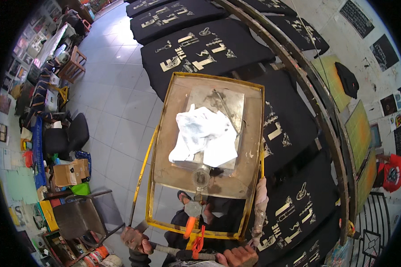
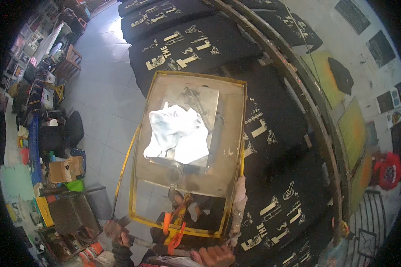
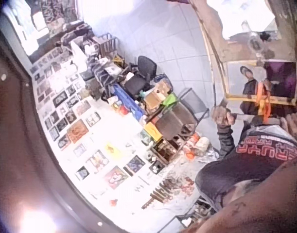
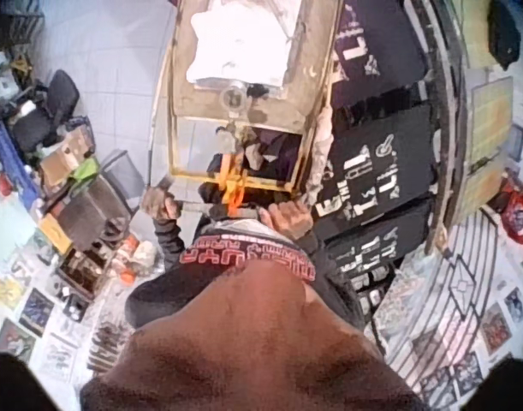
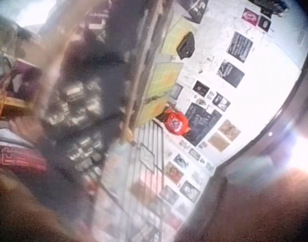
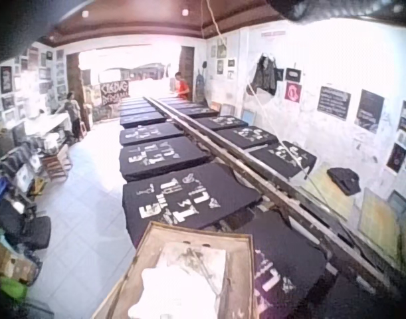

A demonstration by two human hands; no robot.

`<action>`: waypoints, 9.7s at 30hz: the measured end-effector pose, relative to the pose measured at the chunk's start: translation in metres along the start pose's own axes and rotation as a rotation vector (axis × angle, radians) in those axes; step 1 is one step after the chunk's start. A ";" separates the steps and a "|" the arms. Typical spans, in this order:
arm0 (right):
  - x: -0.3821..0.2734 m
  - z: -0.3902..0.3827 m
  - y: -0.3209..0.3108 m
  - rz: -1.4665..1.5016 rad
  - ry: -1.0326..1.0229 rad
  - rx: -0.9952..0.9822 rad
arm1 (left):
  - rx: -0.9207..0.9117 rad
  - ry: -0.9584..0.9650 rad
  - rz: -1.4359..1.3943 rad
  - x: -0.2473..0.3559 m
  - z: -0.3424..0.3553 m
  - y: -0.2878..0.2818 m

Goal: The person operates a manual screen printing press to apply gold-colored ink onto black t-shirts. They push a flash dryer over each printed shirt to cure the ink, then use a rag to wipe the screen or press components while moving along the production line.

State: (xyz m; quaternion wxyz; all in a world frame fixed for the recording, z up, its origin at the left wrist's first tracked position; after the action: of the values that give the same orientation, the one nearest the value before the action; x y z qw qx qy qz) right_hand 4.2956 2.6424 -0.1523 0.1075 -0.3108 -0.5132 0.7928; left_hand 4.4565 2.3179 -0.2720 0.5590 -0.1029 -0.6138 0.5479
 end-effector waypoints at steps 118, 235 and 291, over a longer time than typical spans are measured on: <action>0.042 0.486 0.173 -0.172 0.683 0.236 | -0.183 0.988 -0.375 -0.031 0.706 0.106; 0.164 0.611 0.169 -0.488 0.884 0.391 | -0.260 0.975 -0.489 0.052 0.883 0.230; 0.143 0.178 0.241 -0.287 1.995 0.270 | -0.485 1.069 0.256 0.013 0.919 0.245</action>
State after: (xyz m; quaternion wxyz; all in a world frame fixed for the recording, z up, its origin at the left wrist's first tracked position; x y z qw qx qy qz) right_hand 4.1118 2.4708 -0.3689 0.6150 -0.7512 -0.1280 0.2029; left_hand 3.5990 1.9081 -0.2503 0.6802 -0.5620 -0.3380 0.3274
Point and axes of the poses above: each hand's wrist, its own z-axis towards the middle knuckle, its own y-axis out of the palm, x = y × z, the point moved 7 cm from there along z, towards the middle knuckle, and after that the axes turned 14 degrees about -y, right-handed, at the moved point
